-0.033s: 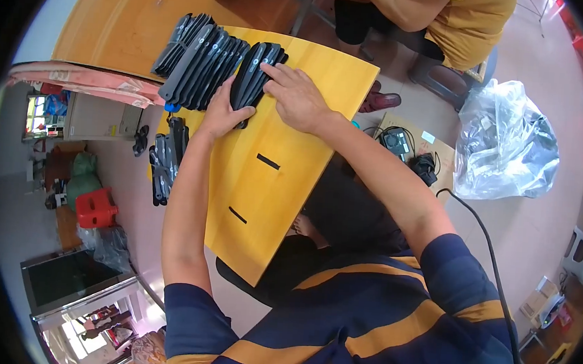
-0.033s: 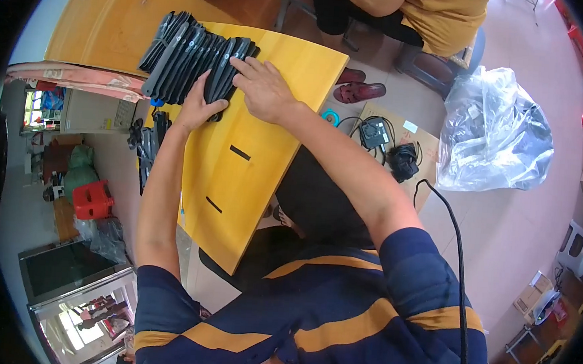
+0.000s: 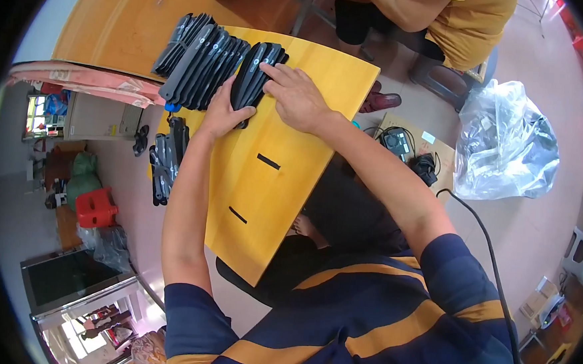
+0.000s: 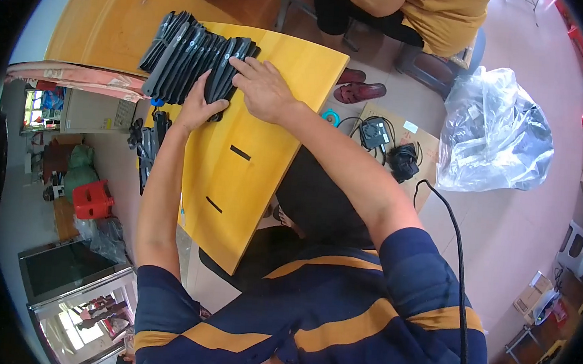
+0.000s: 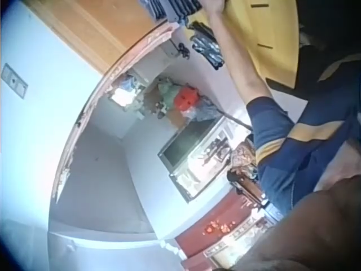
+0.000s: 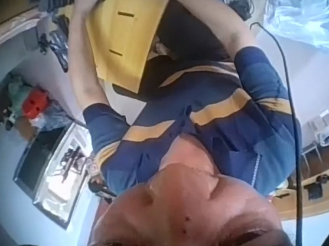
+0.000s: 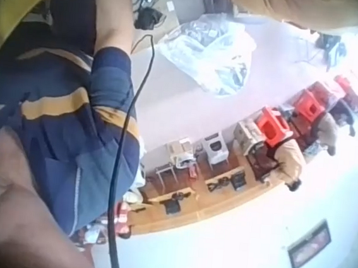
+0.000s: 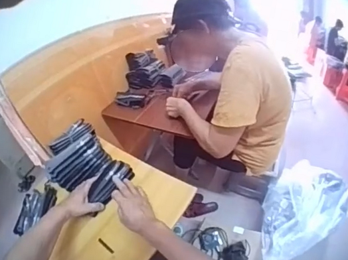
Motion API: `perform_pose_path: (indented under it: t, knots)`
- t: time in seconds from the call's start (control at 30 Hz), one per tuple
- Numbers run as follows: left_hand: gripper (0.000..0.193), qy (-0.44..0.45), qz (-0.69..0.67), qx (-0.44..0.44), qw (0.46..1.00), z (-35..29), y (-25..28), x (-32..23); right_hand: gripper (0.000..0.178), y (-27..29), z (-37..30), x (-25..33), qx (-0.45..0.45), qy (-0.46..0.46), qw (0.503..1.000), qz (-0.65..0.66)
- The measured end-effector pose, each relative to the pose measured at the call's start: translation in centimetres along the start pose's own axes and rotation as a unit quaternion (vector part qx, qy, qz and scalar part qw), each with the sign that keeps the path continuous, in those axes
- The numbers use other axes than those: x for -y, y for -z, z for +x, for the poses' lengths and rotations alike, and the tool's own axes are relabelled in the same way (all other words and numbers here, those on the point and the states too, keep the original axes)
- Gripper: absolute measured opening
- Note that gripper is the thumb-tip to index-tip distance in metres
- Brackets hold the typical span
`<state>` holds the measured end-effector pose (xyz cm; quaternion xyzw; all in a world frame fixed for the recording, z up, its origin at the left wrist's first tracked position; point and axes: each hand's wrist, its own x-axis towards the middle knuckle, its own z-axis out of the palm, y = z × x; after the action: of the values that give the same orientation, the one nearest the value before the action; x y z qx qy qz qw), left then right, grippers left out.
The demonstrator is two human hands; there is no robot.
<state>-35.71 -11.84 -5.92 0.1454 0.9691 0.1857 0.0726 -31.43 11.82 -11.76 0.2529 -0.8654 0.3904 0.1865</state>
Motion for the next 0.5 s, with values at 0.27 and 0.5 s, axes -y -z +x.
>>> perform_pose_path:
  t: [0.27,0.5]
  knots:
    - [0.105,0.009,0.011,0.013,1.0,0.01,-0.08,0.04,0.029,0.16,0.37,0.37,0.017,0.001,1.0,-0.012]
    - [0.105,0.005,0.007,0.01,1.0,0.02,0.08,0.05,0.029,0.1,0.24,0.52,0.02,-0.015,0.999,-0.027]
